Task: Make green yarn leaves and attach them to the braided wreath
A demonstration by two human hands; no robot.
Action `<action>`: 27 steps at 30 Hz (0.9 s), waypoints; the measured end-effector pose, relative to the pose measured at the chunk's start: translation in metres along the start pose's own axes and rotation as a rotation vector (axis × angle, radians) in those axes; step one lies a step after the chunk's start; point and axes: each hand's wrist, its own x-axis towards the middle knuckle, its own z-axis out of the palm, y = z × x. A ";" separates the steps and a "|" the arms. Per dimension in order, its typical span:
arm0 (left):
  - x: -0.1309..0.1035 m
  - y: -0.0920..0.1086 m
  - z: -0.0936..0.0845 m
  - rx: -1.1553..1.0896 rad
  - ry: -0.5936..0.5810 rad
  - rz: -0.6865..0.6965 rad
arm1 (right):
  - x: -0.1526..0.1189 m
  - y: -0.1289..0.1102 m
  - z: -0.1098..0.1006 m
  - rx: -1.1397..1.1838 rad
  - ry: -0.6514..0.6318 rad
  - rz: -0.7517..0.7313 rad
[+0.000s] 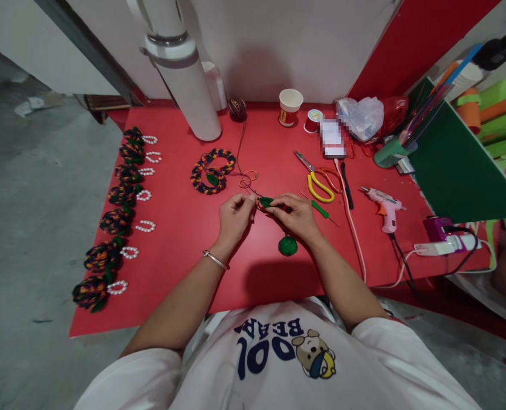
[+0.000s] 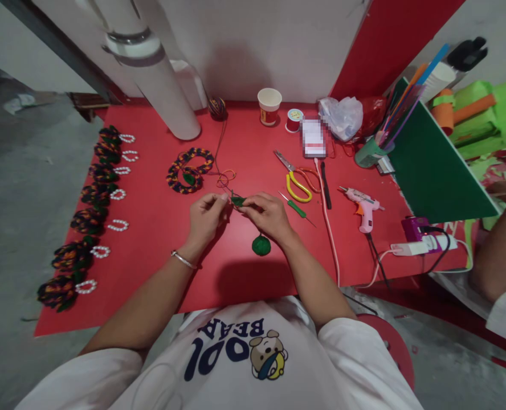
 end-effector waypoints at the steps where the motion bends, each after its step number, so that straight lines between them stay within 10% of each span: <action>1: -0.001 0.001 0.000 0.023 -0.031 -0.002 | 0.000 0.001 0.001 0.010 0.006 0.000; 27: 0.001 -0.002 0.003 -0.083 -0.035 -0.078 | -0.002 -0.011 -0.002 0.248 -0.224 0.305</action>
